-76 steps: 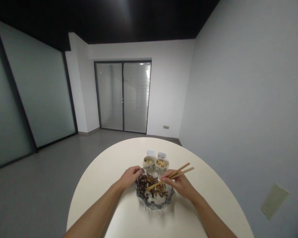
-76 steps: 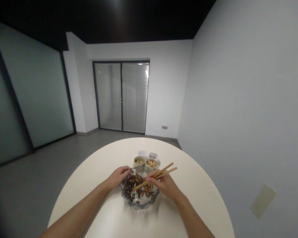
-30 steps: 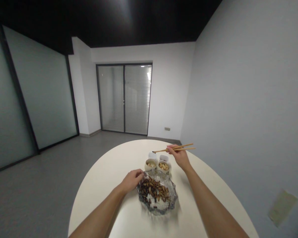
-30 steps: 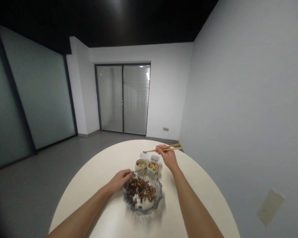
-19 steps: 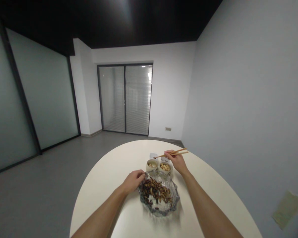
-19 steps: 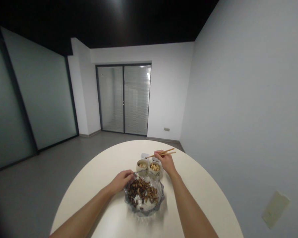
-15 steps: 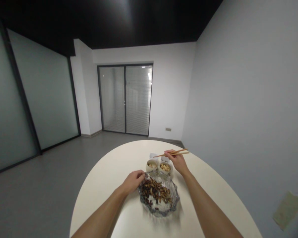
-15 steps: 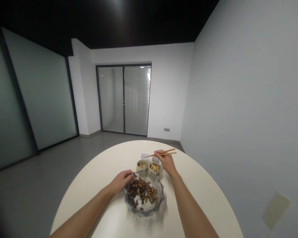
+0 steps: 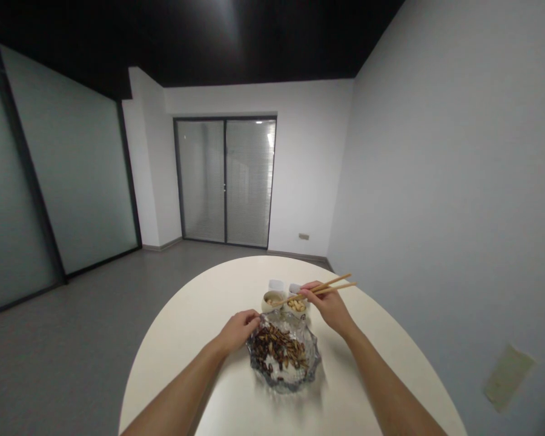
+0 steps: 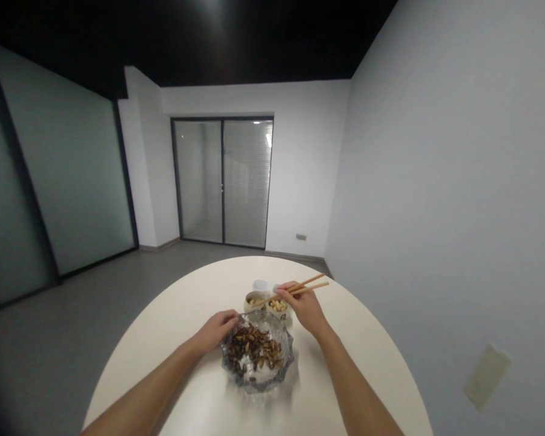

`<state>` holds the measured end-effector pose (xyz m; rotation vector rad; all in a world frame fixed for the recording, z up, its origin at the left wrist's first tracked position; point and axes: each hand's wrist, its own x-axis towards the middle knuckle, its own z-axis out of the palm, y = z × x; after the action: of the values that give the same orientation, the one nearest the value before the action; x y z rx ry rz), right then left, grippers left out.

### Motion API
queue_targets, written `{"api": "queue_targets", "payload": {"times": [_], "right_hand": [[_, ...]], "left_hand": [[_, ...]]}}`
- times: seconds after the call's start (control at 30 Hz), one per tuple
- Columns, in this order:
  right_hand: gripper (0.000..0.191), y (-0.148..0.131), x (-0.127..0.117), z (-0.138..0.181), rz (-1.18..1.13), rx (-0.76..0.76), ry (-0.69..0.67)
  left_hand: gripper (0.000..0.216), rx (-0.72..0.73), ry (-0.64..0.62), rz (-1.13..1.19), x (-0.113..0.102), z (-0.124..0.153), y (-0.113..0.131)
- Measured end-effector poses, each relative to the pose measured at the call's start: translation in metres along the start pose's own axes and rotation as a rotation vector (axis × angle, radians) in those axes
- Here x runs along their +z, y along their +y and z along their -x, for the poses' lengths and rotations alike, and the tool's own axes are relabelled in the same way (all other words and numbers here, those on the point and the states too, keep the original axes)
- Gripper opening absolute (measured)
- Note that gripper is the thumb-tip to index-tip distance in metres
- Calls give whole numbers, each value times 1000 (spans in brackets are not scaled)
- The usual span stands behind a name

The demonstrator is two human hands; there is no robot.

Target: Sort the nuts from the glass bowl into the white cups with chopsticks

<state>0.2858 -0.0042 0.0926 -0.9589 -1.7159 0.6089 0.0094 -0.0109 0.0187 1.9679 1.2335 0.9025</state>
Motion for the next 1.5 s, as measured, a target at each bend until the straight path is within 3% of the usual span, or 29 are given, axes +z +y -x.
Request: {"api": "queue_targets", "payload": {"times": [0.23,0.73,1.5], "right_hand": [[30,2,4,37,-18,48,-133],[25,-6,12,44,3,-8,-232],[28,-2,2,37,-133,41,-8]], "left_hand": [[35,1,4,-17,1,-1,-2],[34,-12,-4,11,3,-2,-2],[33,4,-6,-1,1,-2,-9]]}}
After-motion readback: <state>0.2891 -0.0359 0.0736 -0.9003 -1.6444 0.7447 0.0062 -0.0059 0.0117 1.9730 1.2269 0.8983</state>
